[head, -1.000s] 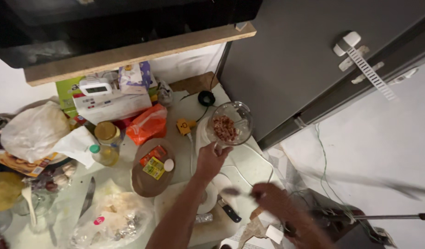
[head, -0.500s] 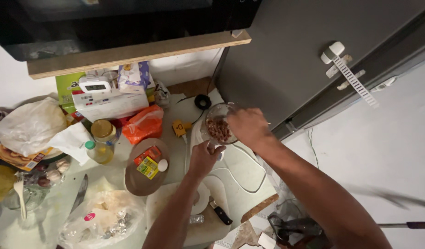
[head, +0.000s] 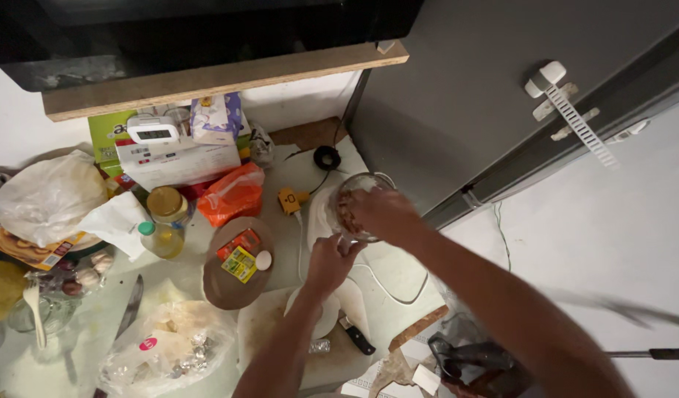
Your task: The person loads chunks of food into a blender jar, pressing the pieces down by hand, then seats the jar on the blender base and operates the blender. Afterwards they unwrap foil-wrapped items on the cutting board and peel and handle the contents by hand.
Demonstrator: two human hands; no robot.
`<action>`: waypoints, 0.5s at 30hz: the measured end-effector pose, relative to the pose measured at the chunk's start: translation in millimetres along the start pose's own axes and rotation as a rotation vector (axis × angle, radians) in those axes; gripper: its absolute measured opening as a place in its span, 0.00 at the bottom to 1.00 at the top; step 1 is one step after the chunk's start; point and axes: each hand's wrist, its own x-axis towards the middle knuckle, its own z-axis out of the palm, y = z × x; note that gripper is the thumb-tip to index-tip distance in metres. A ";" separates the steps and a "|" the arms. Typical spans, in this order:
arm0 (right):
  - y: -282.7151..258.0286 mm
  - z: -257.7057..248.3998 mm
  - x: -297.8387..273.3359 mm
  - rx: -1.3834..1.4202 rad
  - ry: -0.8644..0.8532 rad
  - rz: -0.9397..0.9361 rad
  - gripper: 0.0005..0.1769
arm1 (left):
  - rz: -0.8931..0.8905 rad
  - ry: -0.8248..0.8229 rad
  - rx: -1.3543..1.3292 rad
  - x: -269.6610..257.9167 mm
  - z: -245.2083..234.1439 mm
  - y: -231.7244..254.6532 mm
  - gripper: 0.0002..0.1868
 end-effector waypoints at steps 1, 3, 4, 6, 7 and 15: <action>2.5 -10.9 -10.4 0.002 0.013 -0.021 0.18 | 0.025 0.011 -0.009 -2.3 -0.1 -0.3 0.23; 10.6 -28.0 -28.9 0.004 0.039 -0.062 0.21 | 0.055 0.024 -0.036 -3.9 -0.7 -1.2 0.22; 14.7 -33.5 -34.4 -0.009 -0.065 0.006 0.19 | 0.060 0.023 -0.053 -5.3 -0.4 -1.6 0.21; 25.2 -38.1 -41.4 -0.035 -0.274 0.142 0.17 | 0.085 0.044 -0.059 -6.4 0.8 -2.3 0.20; 26.0 -36.0 -41.1 -0.088 -0.295 0.110 0.13 | 0.105 0.065 -0.046 -6.8 1.9 -2.6 0.20; -13.7 18.2 14.1 -0.085 0.191 0.128 0.14 | 0.102 0.035 0.009 -7.5 6.5 -9.5 0.20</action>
